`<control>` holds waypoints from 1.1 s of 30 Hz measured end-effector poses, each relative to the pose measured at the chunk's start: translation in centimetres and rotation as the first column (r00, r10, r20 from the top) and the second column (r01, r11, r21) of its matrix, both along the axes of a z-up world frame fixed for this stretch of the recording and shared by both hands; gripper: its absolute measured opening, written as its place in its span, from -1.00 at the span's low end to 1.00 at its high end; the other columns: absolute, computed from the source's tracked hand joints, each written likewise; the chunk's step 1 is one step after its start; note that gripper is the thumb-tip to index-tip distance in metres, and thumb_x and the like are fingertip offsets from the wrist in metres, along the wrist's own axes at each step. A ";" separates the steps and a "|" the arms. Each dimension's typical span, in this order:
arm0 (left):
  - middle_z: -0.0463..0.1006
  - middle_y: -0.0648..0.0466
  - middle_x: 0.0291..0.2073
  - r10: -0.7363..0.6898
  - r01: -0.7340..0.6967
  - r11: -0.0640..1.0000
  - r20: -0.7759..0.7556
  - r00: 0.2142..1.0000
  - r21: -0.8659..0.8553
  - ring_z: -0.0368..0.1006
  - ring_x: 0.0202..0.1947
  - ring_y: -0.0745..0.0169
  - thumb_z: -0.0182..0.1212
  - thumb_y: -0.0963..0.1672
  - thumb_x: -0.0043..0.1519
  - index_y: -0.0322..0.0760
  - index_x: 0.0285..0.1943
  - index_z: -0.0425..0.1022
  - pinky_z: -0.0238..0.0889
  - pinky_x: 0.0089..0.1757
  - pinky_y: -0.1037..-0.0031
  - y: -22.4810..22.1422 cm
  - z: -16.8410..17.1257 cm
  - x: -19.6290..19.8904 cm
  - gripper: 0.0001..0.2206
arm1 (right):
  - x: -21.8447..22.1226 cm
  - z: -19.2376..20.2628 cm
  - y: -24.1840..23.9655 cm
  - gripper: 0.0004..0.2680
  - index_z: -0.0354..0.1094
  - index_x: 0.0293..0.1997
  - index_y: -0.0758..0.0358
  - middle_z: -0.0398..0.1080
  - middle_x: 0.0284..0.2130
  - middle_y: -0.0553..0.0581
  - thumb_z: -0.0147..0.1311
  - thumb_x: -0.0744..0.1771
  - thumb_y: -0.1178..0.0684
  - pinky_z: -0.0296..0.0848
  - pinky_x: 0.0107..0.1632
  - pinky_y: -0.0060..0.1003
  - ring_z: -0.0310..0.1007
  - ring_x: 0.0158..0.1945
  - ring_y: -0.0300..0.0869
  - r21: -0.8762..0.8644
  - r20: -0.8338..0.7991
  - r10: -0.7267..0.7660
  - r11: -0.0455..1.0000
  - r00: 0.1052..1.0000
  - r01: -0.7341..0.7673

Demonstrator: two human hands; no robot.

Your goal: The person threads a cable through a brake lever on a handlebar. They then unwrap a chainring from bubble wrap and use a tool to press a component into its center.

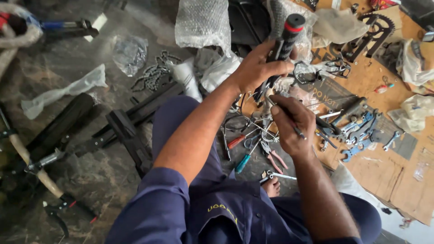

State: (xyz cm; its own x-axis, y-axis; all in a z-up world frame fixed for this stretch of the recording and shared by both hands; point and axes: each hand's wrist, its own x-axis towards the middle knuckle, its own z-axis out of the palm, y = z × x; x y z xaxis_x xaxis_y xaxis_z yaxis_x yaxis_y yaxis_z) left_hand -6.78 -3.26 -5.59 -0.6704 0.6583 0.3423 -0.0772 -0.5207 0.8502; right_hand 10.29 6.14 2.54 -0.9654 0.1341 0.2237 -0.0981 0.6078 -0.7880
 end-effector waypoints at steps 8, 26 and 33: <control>0.52 0.12 -0.16 -0.010 0.010 1.000 -0.002 1.000 -0.003 0.50 -0.17 0.33 0.36 -0.04 0.24 -0.25 0.13 0.47 0.47 -0.06 0.37 0.2 0.3 0.3 -0.65 | -0.8 -0.6 0.5 -0.84 0.48 0.03 0.39 0.50 -0.33 0.15 0.13 0.38 0.17 0.42 -0.21 -0.32 0.48 -0.31 -0.22 0.083 -0.019 0.034 0.996 0.999 -0.033; 0.57 0.18 -0.35 0.236 -0.230 0.962 0.022 0.972 -0.146 0.50 -0.30 0.37 0.29 0.05 0.19 -0.18 -0.02 0.52 0.38 -0.18 0.45 1.2 1.4 2.2 -0.67 | -2.9 -0.5 3.2 -0.94 0.45 -0.13 0.40 0.41 -0.48 0.08 0.09 0.36 0.26 0.21 -0.47 -0.37 0.28 -0.51 -0.37 0.077 0.195 0.123 0.987 0.973 -0.141; 0.50 0.20 -0.46 0.320 -0.317 0.927 -0.016 0.947 -0.201 0.43 -0.39 0.36 0.33 0.07 0.17 -0.18 -0.14 0.52 0.29 -0.24 0.44 1.6 2.2 1.3 -0.68 | -1.5 0.9 3.1 -0.79 0.35 0.10 0.09 0.37 -0.50 -0.08 0.06 0.35 0.15 0.19 -0.42 -0.50 0.22 -0.50 -0.42 -0.375 0.339 -0.100 0.897 0.936 0.232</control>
